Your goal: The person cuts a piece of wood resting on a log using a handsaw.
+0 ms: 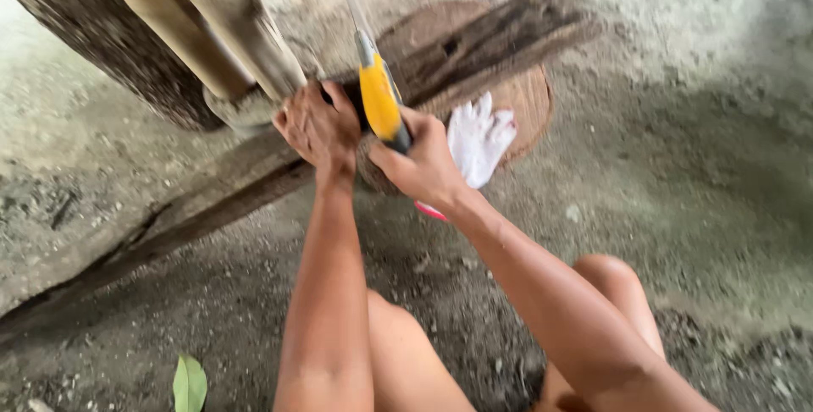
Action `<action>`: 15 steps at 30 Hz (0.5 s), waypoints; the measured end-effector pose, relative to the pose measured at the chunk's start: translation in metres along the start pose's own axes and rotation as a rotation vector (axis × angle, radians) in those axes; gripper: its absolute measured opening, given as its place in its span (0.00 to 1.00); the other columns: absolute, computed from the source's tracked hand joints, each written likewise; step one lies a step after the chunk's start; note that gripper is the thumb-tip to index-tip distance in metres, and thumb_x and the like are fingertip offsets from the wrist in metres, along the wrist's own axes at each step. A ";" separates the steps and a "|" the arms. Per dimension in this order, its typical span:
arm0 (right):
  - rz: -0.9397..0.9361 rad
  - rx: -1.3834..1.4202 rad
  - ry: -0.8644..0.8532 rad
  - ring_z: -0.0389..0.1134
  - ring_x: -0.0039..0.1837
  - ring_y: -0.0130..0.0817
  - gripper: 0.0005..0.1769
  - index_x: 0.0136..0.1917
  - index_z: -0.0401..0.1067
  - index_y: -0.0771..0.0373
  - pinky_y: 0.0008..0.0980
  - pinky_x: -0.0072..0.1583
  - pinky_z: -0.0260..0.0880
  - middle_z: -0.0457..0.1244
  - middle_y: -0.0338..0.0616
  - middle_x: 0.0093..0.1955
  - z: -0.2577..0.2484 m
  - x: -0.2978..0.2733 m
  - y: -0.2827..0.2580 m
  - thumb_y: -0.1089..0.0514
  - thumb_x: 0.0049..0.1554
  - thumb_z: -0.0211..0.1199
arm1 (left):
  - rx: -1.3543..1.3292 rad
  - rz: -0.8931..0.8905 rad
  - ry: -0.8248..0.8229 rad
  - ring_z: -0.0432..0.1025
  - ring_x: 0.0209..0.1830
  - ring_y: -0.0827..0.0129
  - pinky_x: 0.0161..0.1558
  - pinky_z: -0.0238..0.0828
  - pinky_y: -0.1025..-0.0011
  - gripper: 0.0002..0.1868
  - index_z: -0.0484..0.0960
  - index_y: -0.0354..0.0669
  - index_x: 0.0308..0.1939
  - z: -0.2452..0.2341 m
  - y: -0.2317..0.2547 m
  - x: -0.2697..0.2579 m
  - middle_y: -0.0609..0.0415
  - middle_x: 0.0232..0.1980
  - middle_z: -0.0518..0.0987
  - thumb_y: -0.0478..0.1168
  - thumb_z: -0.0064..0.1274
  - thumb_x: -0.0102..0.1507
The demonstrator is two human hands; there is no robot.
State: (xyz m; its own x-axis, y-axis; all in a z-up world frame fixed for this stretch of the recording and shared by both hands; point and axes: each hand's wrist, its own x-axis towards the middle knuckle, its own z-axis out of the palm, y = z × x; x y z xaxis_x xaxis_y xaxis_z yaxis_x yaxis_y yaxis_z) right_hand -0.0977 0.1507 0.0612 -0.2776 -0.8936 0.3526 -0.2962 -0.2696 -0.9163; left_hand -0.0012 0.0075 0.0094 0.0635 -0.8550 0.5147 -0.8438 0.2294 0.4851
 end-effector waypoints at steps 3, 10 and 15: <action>0.031 0.080 0.001 0.57 0.38 0.20 0.06 0.40 0.68 0.65 0.29 0.39 0.59 0.58 0.32 0.34 0.008 0.029 -0.007 0.63 0.53 0.65 | -0.009 0.019 0.067 0.75 0.52 0.56 0.59 0.57 0.59 0.18 0.86 0.41 0.43 0.005 0.000 0.009 0.47 0.47 0.85 0.48 0.45 0.67; 0.017 0.012 -0.141 0.59 0.39 0.23 0.05 0.45 0.68 0.66 0.28 0.40 0.62 0.59 0.36 0.36 -0.042 -0.172 -0.032 0.66 0.54 0.62 | -0.048 -0.144 -0.190 0.75 0.48 0.59 0.60 0.55 0.58 0.21 0.86 0.44 0.44 0.007 -0.002 0.010 0.48 0.45 0.85 0.51 0.40 0.68; 0.080 -0.061 0.054 0.63 0.45 0.25 0.17 0.50 0.63 0.68 0.32 0.47 0.63 0.63 0.41 0.41 -0.074 -0.302 -0.042 0.64 0.50 0.67 | -0.076 -0.042 -0.089 0.72 0.39 0.62 0.56 0.57 0.60 0.21 0.84 0.45 0.37 0.012 -0.005 0.011 0.51 0.38 0.83 0.51 0.38 0.68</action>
State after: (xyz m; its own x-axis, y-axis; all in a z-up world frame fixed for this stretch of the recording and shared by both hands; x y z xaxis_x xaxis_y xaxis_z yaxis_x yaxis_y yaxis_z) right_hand -0.0693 0.4584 0.0071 -0.3512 -0.8902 0.2901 -0.3259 -0.1743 -0.9292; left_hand -0.0032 -0.0088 0.0040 0.0479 -0.9019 0.4294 -0.7980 0.2240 0.5594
